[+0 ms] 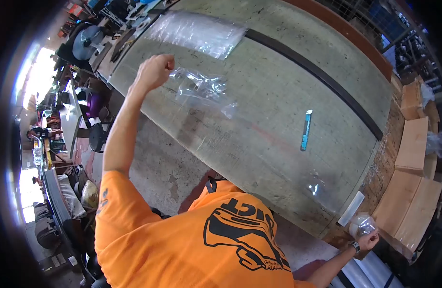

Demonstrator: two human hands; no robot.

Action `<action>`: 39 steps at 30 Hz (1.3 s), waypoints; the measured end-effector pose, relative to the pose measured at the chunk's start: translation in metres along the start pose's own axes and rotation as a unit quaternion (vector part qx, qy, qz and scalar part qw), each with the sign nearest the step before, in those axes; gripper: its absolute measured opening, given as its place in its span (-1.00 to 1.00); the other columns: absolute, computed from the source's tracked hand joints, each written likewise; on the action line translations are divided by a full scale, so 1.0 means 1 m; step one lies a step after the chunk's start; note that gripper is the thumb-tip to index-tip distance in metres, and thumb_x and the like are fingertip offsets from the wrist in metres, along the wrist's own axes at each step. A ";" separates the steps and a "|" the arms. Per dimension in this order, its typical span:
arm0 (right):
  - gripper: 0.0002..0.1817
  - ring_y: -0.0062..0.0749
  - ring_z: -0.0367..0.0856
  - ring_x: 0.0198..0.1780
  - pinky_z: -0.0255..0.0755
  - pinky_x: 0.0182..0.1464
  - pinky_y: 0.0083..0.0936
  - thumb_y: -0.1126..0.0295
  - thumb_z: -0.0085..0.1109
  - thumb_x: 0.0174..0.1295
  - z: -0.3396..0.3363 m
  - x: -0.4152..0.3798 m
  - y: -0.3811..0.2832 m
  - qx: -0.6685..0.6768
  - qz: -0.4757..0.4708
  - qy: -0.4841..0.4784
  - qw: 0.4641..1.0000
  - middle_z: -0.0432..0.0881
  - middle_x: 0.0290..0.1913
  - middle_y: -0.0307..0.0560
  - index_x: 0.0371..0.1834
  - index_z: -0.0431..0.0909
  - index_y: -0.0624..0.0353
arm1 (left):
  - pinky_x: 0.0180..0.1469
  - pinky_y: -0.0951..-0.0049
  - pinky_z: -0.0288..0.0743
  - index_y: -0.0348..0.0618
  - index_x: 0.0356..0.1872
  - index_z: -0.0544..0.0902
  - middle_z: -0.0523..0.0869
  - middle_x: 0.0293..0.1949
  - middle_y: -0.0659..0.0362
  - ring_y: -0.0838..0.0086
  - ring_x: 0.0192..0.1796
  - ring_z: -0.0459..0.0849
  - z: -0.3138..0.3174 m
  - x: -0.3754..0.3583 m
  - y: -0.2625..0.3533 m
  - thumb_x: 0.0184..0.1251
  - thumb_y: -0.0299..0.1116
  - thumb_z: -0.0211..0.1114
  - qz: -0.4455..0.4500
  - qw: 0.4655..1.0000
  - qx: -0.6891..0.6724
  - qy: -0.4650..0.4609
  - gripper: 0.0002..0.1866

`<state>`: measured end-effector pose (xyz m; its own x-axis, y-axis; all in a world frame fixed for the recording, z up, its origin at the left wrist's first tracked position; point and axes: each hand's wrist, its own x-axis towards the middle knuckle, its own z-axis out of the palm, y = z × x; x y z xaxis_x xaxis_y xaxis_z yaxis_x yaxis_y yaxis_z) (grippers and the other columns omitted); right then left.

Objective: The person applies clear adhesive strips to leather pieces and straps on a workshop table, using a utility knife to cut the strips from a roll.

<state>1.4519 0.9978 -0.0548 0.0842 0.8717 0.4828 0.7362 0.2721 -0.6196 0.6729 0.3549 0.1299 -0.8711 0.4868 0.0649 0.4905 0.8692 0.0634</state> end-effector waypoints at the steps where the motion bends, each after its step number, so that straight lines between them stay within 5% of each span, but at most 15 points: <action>1: -0.56 -0.43 0.71 -0.14 0.58 -0.02 -0.44 0.07 0.42 0.35 0.001 -0.003 0.005 -0.004 0.011 -0.004 1.000 0.79 -0.16 -0.02 -0.04 0.71 0.30 | -0.04 0.03 0.62 -0.07 -0.24 0.73 0.83 -0.24 -0.01 -0.01 -0.13 0.79 0.004 0.003 -0.016 0.16 -0.56 0.18 -0.002 1.000 -0.002 0.002 -0.78; 4: -0.62 -0.33 0.72 -0.07 0.58 0.06 -0.40 0.18 0.39 0.36 0.003 -0.035 -0.032 -0.107 -0.055 -0.062 0.991 0.79 -0.10 0.03 0.02 0.71 0.30 | 0.00 0.01 0.59 -0.10 -0.20 0.70 0.80 -0.21 -0.02 -0.02 -0.06 0.75 0.020 0.014 -0.043 0.17 -0.56 0.17 0.033 0.999 -0.027 0.003 -0.78; 6: -0.63 -0.12 0.72 0.10 0.54 0.24 -0.28 0.33 0.35 0.32 0.006 -0.040 -0.016 -0.130 -0.058 -0.192 0.971 0.75 0.06 0.14 0.11 0.67 0.32 | 0.04 0.02 0.57 -0.13 -0.15 0.69 0.78 -0.16 -0.03 -0.03 0.01 0.71 0.053 0.000 -0.039 0.18 -0.55 0.18 0.092 0.992 -0.091 -0.007 -0.77; 8: -0.49 0.03 0.66 0.22 0.45 0.36 -0.17 0.47 0.35 0.10 0.011 -0.074 -0.033 -0.232 -0.187 -0.141 0.944 0.71 0.16 0.19 0.20 0.63 0.29 | 0.11 0.03 0.53 -0.15 -0.06 0.67 0.74 -0.05 -0.03 0.00 0.10 0.66 0.074 -0.028 -0.007 0.20 -0.51 0.24 0.150 0.978 -0.144 -0.006 -0.73; 10: -0.38 0.06 0.56 0.34 0.37 0.42 -0.15 0.40 0.36 0.15 0.012 -0.112 -0.096 -0.271 -0.199 -0.170 0.926 0.62 0.28 0.23 0.34 0.52 0.27 | 0.16 0.05 0.53 -0.15 0.00 0.66 0.71 0.05 -0.03 0.00 0.13 0.66 0.091 -0.062 0.033 0.16 -0.49 0.33 0.211 0.954 -0.213 -0.004 -0.67; 14: -0.48 0.18 0.55 0.30 0.37 0.39 -0.09 0.40 0.31 0.22 0.021 -0.212 -0.241 -0.125 -0.263 -0.231 0.928 0.63 0.23 0.23 0.28 0.54 0.29 | 0.48 0.03 0.33 -0.13 0.22 0.60 0.55 0.37 -0.04 0.00 0.43 0.48 0.132 -0.122 0.112 0.06 -0.37 0.55 0.317 0.861 -0.386 -0.096 -0.39; 18: -0.62 0.21 0.59 0.17 0.45 0.25 0.01 0.39 0.28 0.20 0.045 -0.296 -0.345 -0.003 -0.337 -0.307 0.890 0.65 0.11 0.24 0.07 0.61 0.31 | 0.51 0.02 0.26 -0.08 0.36 0.51 0.43 0.45 -0.06 0.02 0.52 0.34 0.183 -0.135 0.158 0.09 -0.31 0.56 0.315 0.901 -0.282 -0.099 -0.26; 21: -0.56 0.19 0.49 0.32 0.36 0.37 0.01 0.34 0.25 0.23 0.061 -0.342 -0.349 0.056 -0.284 -0.365 0.885 0.57 0.25 0.19 0.19 0.57 0.19 | 0.35 0.02 0.30 -0.08 0.31 0.55 0.61 0.23 -0.05 -0.01 0.32 0.50 0.189 -0.124 0.178 0.23 -0.38 0.43 0.253 0.933 -0.237 -0.093 -0.43; 23: -0.39 0.12 0.33 0.48 0.22 0.47 0.08 0.25 0.30 0.24 0.067 -0.357 -0.357 0.069 -0.271 -0.386 0.879 0.42 0.42 0.18 0.37 0.46 0.17 | 0.18 0.04 0.43 -0.16 0.02 0.69 0.73 0.04 -0.03 -0.06 0.14 0.62 0.205 -0.112 0.174 0.26 -0.42 0.37 0.340 0.917 -0.198 -0.064 -0.70; 26: -0.28 0.09 0.26 0.54 0.15 0.49 0.13 0.19 0.38 0.19 0.072 -0.361 -0.389 0.120 -0.284 -0.411 0.858 0.37 0.47 0.17 0.43 0.41 0.15 | -0.05 0.15 0.55 -0.20 -0.17 0.75 0.78 -0.25 0.05 0.16 -0.12 0.74 0.178 -0.104 0.165 0.27 -0.44 0.36 0.291 0.871 -0.253 -0.304 -0.85; 30: -0.18 0.04 0.21 0.57 0.11 0.52 0.09 0.05 0.42 0.16 0.080 -0.357 -0.433 0.198 -0.327 -0.469 0.796 0.36 0.49 0.10 0.49 0.36 0.10 | -0.18 0.34 0.58 -0.26 -0.31 0.74 0.76 -0.42 0.14 0.46 -0.29 0.72 0.107 -0.101 0.171 0.29 -0.51 0.29 0.270 0.768 -0.329 -0.479 -0.91; 34: -0.45 -0.17 0.72 0.02 0.49 0.10 -0.11 0.01 0.47 0.07 0.101 -0.356 -0.461 0.340 -0.316 -0.578 0.672 0.72 -0.09 0.03 0.03 0.64 0.12 | -0.09 0.42 0.58 -0.23 -0.33 0.73 0.79 -0.38 0.22 0.54 -0.24 0.71 0.066 -0.097 0.166 0.25 -0.49 0.30 0.257 0.748 -0.334 -0.513 -0.92; 35: -0.61 -0.27 0.67 -0.40 0.49 -0.27 -0.21 0.05 0.44 0.13 0.098 -0.349 -0.471 0.324 -0.240 -0.660 0.634 0.67 -0.43 -0.03 -0.28 0.63 0.16 | -0.08 0.42 0.58 -0.21 -0.34 0.74 0.79 -0.40 0.23 0.54 -0.25 0.71 0.048 -0.092 0.159 0.25 -0.47 0.31 0.273 0.763 -0.297 -0.505 -0.93; 37: -0.73 -0.50 0.50 -0.46 0.43 -0.37 -0.40 0.21 0.37 0.31 0.096 -0.343 -0.477 0.365 -0.134 -0.735 0.556 0.63 -0.49 -0.14 -0.30 0.62 0.20 | -0.06 0.39 0.57 -0.19 -0.36 0.74 0.79 -0.41 0.23 0.52 -0.27 0.72 0.028 -0.091 0.143 0.25 -0.42 0.32 0.277 0.771 -0.299 -0.490 -0.91; 39: -0.83 -0.62 0.56 -0.39 0.45 -0.32 -0.49 0.34 0.33 0.36 0.097 -0.332 -0.482 0.403 -0.119 -0.743 0.522 0.68 -0.42 -0.26 -0.20 0.67 0.24 | -0.11 0.36 0.55 -0.18 -0.31 0.75 0.79 -0.41 0.20 0.47 -0.28 0.71 0.013 -0.087 0.114 0.20 -0.39 0.34 0.241 0.787 -0.287 -0.490 -0.89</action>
<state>1.0044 0.6163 0.0233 -0.9988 -0.0341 -0.0355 0.0353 0.0054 -0.9994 0.8040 0.4127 0.1187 -0.0438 0.8261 -0.5619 0.4554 0.5171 0.7248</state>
